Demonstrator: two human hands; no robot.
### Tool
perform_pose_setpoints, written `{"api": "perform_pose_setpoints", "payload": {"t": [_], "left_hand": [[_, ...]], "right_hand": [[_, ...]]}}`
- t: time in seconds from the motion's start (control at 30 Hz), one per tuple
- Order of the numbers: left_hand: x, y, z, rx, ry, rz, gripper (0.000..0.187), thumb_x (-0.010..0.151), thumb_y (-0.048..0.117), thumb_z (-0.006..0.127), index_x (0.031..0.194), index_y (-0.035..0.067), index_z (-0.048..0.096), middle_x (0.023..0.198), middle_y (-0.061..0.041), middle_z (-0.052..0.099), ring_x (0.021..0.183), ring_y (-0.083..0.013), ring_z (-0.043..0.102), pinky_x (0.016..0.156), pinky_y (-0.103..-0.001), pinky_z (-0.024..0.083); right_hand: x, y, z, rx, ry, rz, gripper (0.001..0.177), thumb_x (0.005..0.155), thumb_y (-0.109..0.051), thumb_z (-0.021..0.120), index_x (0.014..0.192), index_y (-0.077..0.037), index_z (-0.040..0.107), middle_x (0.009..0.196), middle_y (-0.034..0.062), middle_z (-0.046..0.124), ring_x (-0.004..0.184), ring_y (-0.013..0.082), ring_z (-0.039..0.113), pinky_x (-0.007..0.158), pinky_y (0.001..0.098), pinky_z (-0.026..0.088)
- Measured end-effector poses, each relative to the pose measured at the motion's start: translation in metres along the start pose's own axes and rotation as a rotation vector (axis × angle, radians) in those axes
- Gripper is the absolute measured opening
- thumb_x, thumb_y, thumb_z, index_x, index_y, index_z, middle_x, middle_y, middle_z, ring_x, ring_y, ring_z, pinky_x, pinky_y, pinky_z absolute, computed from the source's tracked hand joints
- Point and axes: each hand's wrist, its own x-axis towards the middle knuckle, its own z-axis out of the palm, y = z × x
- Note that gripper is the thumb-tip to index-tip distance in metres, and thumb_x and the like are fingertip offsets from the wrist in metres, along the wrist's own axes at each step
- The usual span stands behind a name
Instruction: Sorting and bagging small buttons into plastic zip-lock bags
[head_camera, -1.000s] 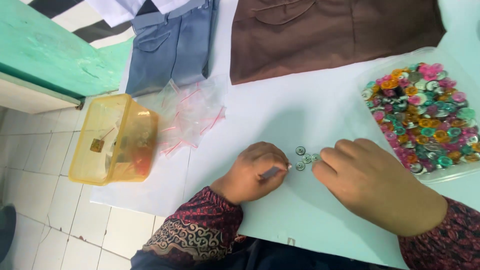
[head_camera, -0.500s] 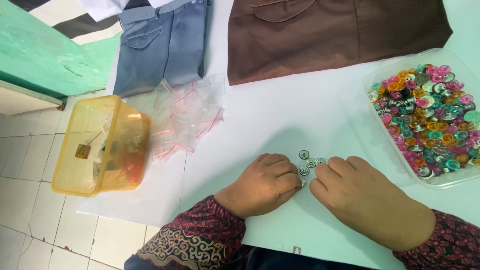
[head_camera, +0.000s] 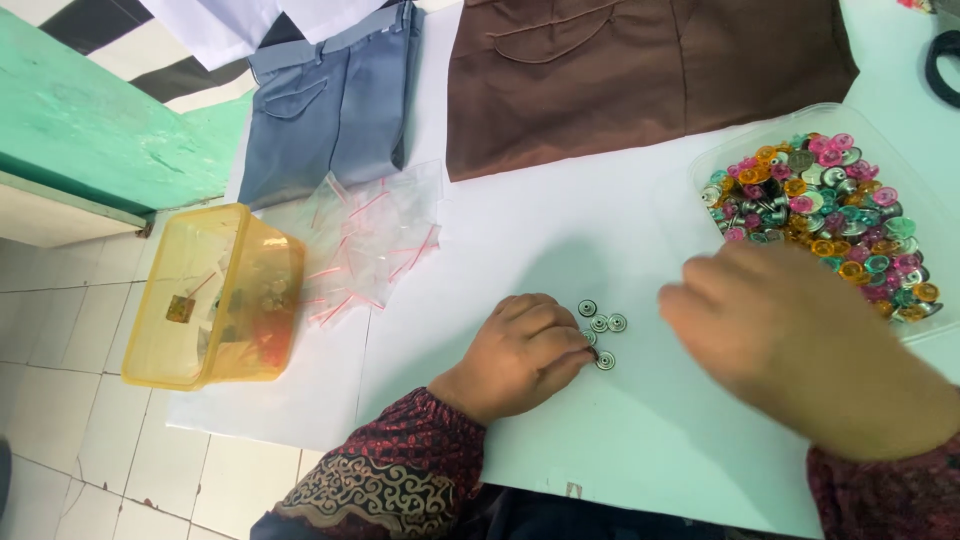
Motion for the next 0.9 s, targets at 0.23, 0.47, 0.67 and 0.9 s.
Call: {"api": "perform_pose_setpoints", "payload": {"t": [0.23,0.47,0.67,0.9], "left_hand": [[0.06,0.007,0.004,-0.062,0.057,0.04,0.005,0.102,0.018,0.065,0.099,0.013,0.067,0.099,-0.003,0.064,0.094,-0.0263,0.065,0.086,-0.04,0.049],[0.16,-0.017,0.069,0.056,-0.039,-0.081,0.006,0.084,0.022,0.074,0.09,0.02,0.073,0.085,0.002,0.061,0.087,-0.0288,0.059,0.079,-0.043,0.05],[0.181,-0.026,0.103,0.191,-0.146,-0.17,0.008,0.075,0.022,0.066,0.067,0.022,0.065,0.075,0.004,0.063,0.08,-0.0319,0.06,0.068,-0.046,0.047],[0.2,-0.022,0.104,0.26,-0.423,-0.264,0.014,0.077,0.018,0.064,0.066,0.026,0.069,0.079,0.005,0.068,0.09,-0.0297,0.059,0.079,-0.045,0.046]], "right_hand": [[-0.051,0.106,0.016,-0.247,0.183,0.41,0.004,0.106,-0.023,0.073,0.107,-0.025,0.076,0.097,-0.001,0.071,0.092,0.0273,0.066,0.087,0.0374,0.054],[-0.039,0.106,0.035,-0.287,0.181,0.382,0.032,0.095,-0.018,0.068,0.118,-0.038,0.079,0.101,-0.0022,0.065,0.096,0.0293,0.062,0.085,0.0401,0.056],[-0.031,0.099,0.036,-0.223,0.001,0.456,0.015,0.099,-0.025,0.064,0.087,-0.026,0.073,0.087,-0.0029,0.056,0.099,0.0294,0.058,0.08,0.0418,0.054],[-0.029,0.096,0.031,-0.213,-0.023,0.495,0.023,0.101,-0.025,0.062,0.079,-0.024,0.069,0.081,-0.0047,0.053,0.097,0.0265,0.056,0.078,0.039,0.052]]}}
